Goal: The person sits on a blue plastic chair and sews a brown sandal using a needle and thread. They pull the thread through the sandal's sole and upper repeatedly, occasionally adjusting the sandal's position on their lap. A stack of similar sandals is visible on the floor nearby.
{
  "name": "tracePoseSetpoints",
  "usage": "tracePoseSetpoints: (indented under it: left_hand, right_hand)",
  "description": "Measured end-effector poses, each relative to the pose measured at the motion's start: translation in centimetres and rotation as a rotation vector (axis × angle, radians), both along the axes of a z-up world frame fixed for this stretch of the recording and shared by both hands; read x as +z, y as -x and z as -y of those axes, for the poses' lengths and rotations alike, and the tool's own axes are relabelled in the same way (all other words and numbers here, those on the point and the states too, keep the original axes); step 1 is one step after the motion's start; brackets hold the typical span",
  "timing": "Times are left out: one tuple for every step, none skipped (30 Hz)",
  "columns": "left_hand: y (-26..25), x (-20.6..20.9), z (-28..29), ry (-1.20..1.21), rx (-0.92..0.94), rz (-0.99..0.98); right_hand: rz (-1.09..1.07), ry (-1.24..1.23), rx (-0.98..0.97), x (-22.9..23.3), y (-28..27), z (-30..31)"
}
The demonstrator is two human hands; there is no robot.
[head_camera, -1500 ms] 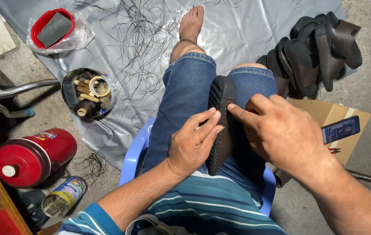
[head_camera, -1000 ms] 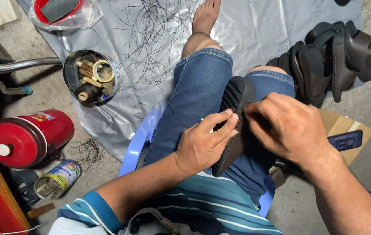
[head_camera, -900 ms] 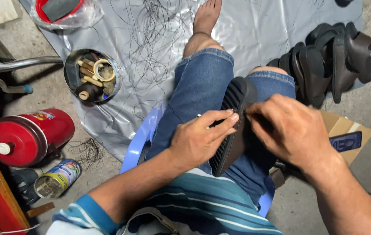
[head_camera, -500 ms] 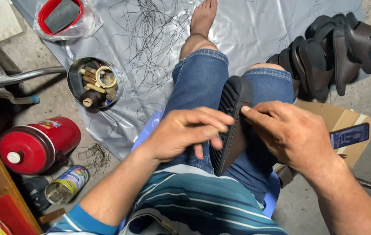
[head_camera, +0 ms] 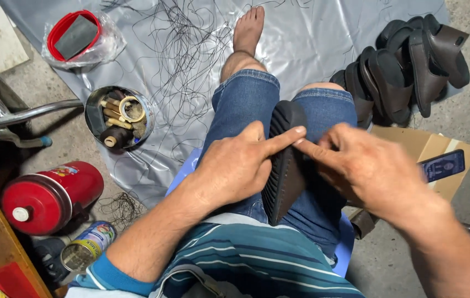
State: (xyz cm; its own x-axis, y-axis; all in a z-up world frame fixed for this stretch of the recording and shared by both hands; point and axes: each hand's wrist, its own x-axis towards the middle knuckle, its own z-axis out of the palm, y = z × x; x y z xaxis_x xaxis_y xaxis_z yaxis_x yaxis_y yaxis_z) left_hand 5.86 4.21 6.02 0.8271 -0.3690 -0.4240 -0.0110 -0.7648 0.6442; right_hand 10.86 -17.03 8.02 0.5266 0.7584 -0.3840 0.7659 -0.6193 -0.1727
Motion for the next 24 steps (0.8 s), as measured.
tracePoseSetpoints:
  left_hand:
    - [0.0, 0.0, -0.3, -0.001, -0.007, 0.002]
    - [0.2, 0.1, -0.5, 0.028, 0.027, 0.013]
    - [0.3, 0.1, -0.7, 0.057, 0.060, 0.025]
    - [0.7, -0.3, -0.4, 0.059, 0.061, 0.028]
    - [1.1, -0.7, -0.1, 0.120, 0.132, 0.129]
    - [1.2, -1.2, 0.2, 0.183, 0.181, 0.237]
    - [1.1, -1.5, 0.5, 0.187, 0.162, 0.247]
    - [1.3, -1.8, 1.1, 0.196, 0.201, 0.316]
    - [1.5, -2.0, 1.6, 0.206, 0.239, 0.385]
    - [1.7, -2.1, 1.8, 0.223, 0.228, 0.397]
    - [1.8, -2.1, 2.1, 0.235, 0.266, 0.420]
    - [1.6, -2.3, 2.4, 0.258, 0.290, 0.445]
    - [1.4, -2.3, 2.4, 0.287, 0.263, 0.459]
    - [1.4, -2.3, 2.4, 0.373, 0.306, 0.435]
    - [1.3, -2.3, 2.3, 0.459, 0.348, 0.406]
    - [1.4, -3.2, 2.4, 0.477, 0.326, 0.411]
    - [1.4, -4.1, 2.5, 0.530, 0.421, 0.397]
    - [1.8, -5.0, 2.4, 0.573, 0.523, 0.377]
    - [1.7, -4.8, 2.5, 0.581, 0.508, 0.376]
    - [1.9, -4.5, 2.3, 0.622, 0.528, 0.335]
    - [2.1, -4.2, 2.0, 0.663, 0.547, 0.293]
    - [2.3, -4.1, 2.1, 0.646, 0.557, 0.295]
    - [2.4, -4.1, 2.0, 0.595, 0.530, 0.337]
    - [2.9, -4.0, 1.8, 0.536, 0.515, 0.378]
  right_hand:
    - [0.002, -0.001, -0.007, 0.9, -0.3, 0.9]
    - [0.095, 0.216, -0.086, 1.8, -0.8, 1.8]
    - [0.192, 0.424, -0.172, 2.6, -1.2, 2.8]
    - [0.195, 0.425, -0.172, 2.4, -1.2, 2.9]
    - [0.122, 0.291, -0.150, 2.1, -1.1, 3.1]
    - [0.057, 0.152, -0.150, 1.9, -0.9, 3.4]
    - [0.068, 0.152, -0.169, 1.9, -0.8, 3.2]
    - [0.005, 0.052, -0.162, 1.9, -0.7, 3.0]
    - [-0.058, -0.048, -0.155, 2.0, -0.5, 2.9]
    - [-0.041, -0.037, -0.168, 2.0, -0.4, 2.7]
    - [-0.130, -0.156, -0.188, 2.1, -0.3, 2.5]
    - [-0.209, -0.272, -0.224, 2.2, -0.1, 2.4]
    - [-0.182, -0.258, -0.252, 1.5, 0.1, 1.9]
    - [-0.216, -0.317, -0.364, 0.8, 0.5, 1.3]
    - [-0.248, -0.379, -0.476, 0.0, 0.7, 0.8]
    - [-0.229, -0.374, -0.497, -1.0, 1.1, 0.1]
    - [-0.213, -0.640, -0.563, -2.2, 1.5, -0.7]
    - [-0.203, -0.913, -0.612, -3.4, 1.9, -1.7]
    - [-0.190, -0.912, -0.623, -3.2, 2.3, -1.7]
    - [-0.337, -0.928, -0.560, -3.1, 2.7, -2.0]
    - [-0.483, -0.941, -0.494, -3.0, 3.1, -2.4]
    - [-0.497, -0.950, -0.483, -2.6, 2.8, -1.8]
    - [-0.306, -0.886, -0.462, -2.3, 2.5, -1.3]
    - [-0.126, -0.823, -0.429, -2.1, 2.1, -1.0]
